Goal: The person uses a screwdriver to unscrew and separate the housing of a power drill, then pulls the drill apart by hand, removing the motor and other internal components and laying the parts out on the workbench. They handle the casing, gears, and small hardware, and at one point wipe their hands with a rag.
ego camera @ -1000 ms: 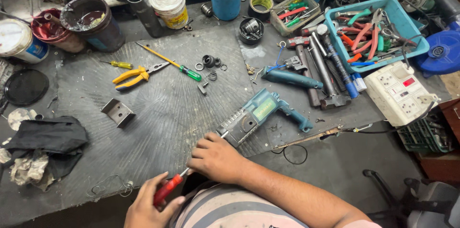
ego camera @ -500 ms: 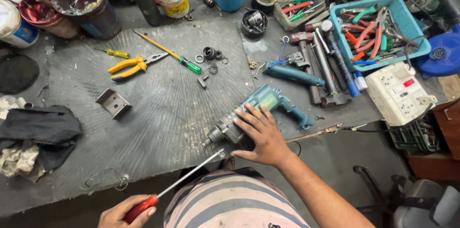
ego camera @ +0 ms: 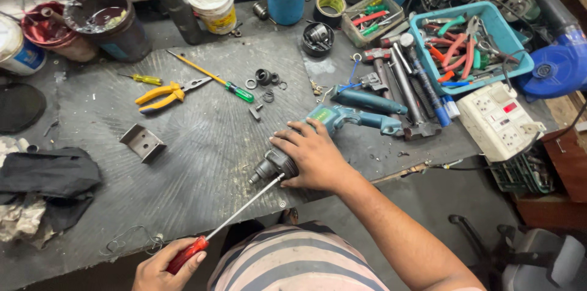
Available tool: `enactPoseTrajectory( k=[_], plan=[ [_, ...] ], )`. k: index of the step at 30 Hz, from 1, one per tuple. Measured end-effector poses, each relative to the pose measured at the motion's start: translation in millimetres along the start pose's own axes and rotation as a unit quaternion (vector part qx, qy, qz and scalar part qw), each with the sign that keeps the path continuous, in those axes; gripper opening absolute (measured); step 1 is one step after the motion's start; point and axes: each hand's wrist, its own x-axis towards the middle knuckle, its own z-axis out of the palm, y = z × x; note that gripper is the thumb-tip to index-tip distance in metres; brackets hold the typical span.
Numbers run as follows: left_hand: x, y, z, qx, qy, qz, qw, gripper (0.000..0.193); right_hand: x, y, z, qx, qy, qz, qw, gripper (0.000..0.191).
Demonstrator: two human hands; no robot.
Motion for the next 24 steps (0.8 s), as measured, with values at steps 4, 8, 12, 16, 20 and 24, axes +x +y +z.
enactPoseTrajectory(
  k=[4, 8, 12, 16, 20, 24],
  plan=[
    [0.4, 9.2, -5.4, 0.001, 0.036, 0.013, 0.999, 0.038, 2.6, -0.8, -2.5, 0.002, -0.006, 0.005, 1.0, 0.093],
    [3.3, 25.5, -11.2, -0.015, 0.036, 0.002, 0.999, 0.036, 4.2, -2.5, -4.3, -0.001, -0.007, 0.008, 1.0, 0.093],
    [6.7, 38.2, -15.7, -0.026, 0.018, -0.032, 0.999, 0.037, 6.1, -5.1, -7.0, -0.003, -0.013, 0.014, 1.0, 0.092],
    [16.0, 49.1, -22.0, -0.014, 0.02, -0.024, 0.999, 0.038, 9.6, -6.7, -11.1, -0.014, -0.044, 0.021, 0.999, 0.095],
    [28.3, 73.3, -23.7, 0.015, 0.059, 0.086, 0.994, 0.039, 16.2, -8.8, -13.7, -0.035, -0.063, 0.027, 0.997, 0.102],
    [39.5, 102.4, -18.7, 0.091, 0.091, 0.203, 0.971, 0.035, 25.3, -13.2, -12.5, -0.045, -0.005, 0.011, 0.999, 0.103]
  ],
)
